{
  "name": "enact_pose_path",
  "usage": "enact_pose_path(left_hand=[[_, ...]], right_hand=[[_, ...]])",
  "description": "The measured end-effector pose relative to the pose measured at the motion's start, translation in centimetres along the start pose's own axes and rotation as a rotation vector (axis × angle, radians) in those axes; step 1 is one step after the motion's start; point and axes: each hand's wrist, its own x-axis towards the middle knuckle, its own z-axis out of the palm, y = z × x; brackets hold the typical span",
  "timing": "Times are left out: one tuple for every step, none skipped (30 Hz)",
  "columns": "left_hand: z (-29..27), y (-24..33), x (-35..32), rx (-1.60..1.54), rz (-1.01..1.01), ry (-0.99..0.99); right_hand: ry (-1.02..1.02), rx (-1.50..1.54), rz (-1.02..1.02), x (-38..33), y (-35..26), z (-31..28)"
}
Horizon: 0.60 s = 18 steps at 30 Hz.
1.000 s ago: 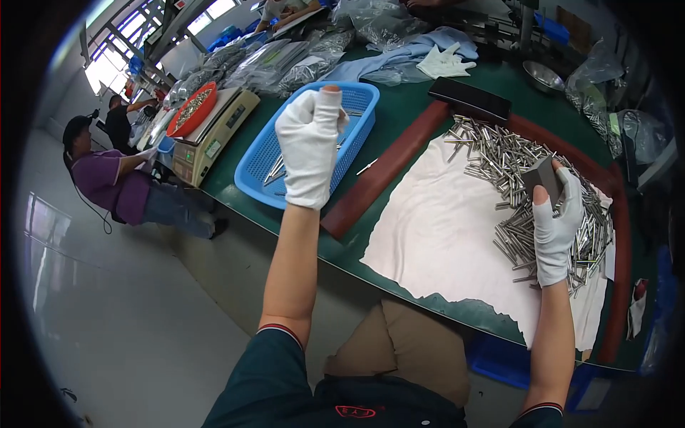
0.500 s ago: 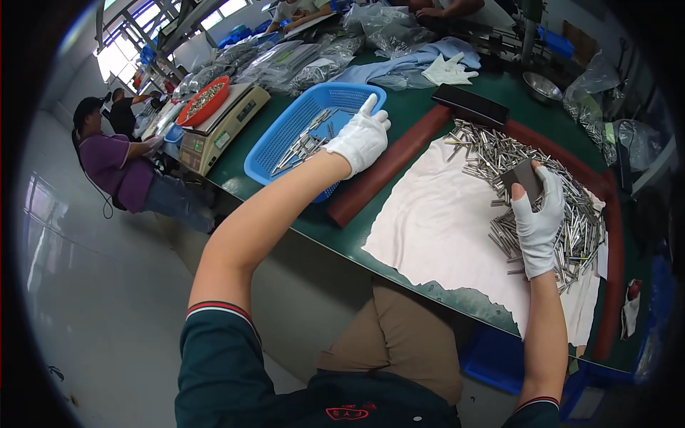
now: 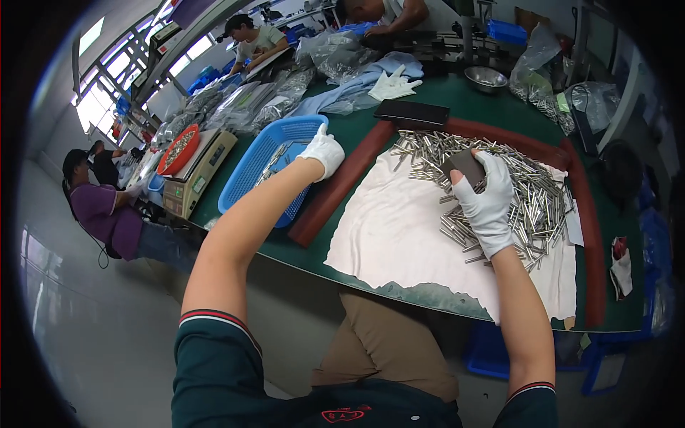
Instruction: Manually inspecting small metal pins and using an abrasive block to clean or finish them on a workbench.
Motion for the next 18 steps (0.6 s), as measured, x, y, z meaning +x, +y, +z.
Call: enact_pose_path(left_hand=[[-0.1, -0.1, 0.2, 0.004, -0.005, -0.019], [-0.2, 0.0, 0.4, 0.017, -0.012, -0.056], [-0.5, -0.2, 0.5, 0.027, -0.008, -0.049], [-0.7, -0.4, 0.6, -0.026, -0.032, -0.075], [-0.9, -0.7, 0.6, -0.079, -0.056, -0.102], [-1.4, -1.2, 0.6, -0.235, -0.098, -0.071], [-2.4, -1.8, 0.3, -0.349, -0.098, -0.031], [-3.5, -2.6, 0.0, -0.465, -0.099, 0.008], [-4.4, -3.8, -0.6, -0.672, -0.12, 0.084], [-4.3, -5.3, -1.2, -0.744, -0.108, 0.227], [-3.9, -6.8, -1.9, -0.903, -0.149, 0.324], [-4.9, -7.3, -2.3, -1.029, -0.217, 0.313], [-5.2, -8.3, -2.8, -1.075, -0.295, 0.316], [-5.0, -9.1, -3.1, -0.981, -0.354, 0.278], [-4.8, -10.2, -3.3, -0.884, -0.412, 0.244], [-4.1, -10.6, -3.5, -0.796, -0.454, 0.208], [-3.3, -10.9, -3.9, -0.792, -0.486, 0.101], [-3.0, -10.6, -4.2, -0.789, -0.512, -0.006]], right_hand=[[0.011, -0.006, -0.003, 0.0, 0.2, 0.0], [0.008, -0.021, -0.008, 0.1, 0.2, -0.2], [0.003, -0.033, -0.011, 0.1, 0.1, -0.2], [-0.001, -0.042, -0.003, 0.2, 0.3, -0.2], [0.004, -0.052, 0.002, 0.1, 0.5, -0.1], [0.006, -0.064, 0.006, 0.0, 0.9, 0.0], [0.014, -0.046, 0.021, 0.0, 1.0, 0.0], [0.026, -0.048, 0.016, 0.1, 1.1, 0.0], [0.034, -0.047, 0.011, 0.1, 1.0, -0.1], [0.049, -0.036, 0.0, 0.2, 0.7, 0.1], [0.046, -0.023, -0.001, 0.3, 0.4, 0.2], [0.044, -0.023, -0.001, 0.4, 0.6, -0.1], [0.039, -0.018, 0.018, 0.6, 0.2, -0.4], [0.05, -0.037, 0.003, 0.6, 0.3, -0.4], [0.079, -0.011, -0.02, 0.7, 0.6, -0.3], [0.09, -0.012, -0.026, 0.7, 0.7, -0.2], [0.103, -0.013, -0.033, 0.6, 0.6, -0.1], [0.088, -0.006, -0.02, 0.5, 0.6, 0.0]])
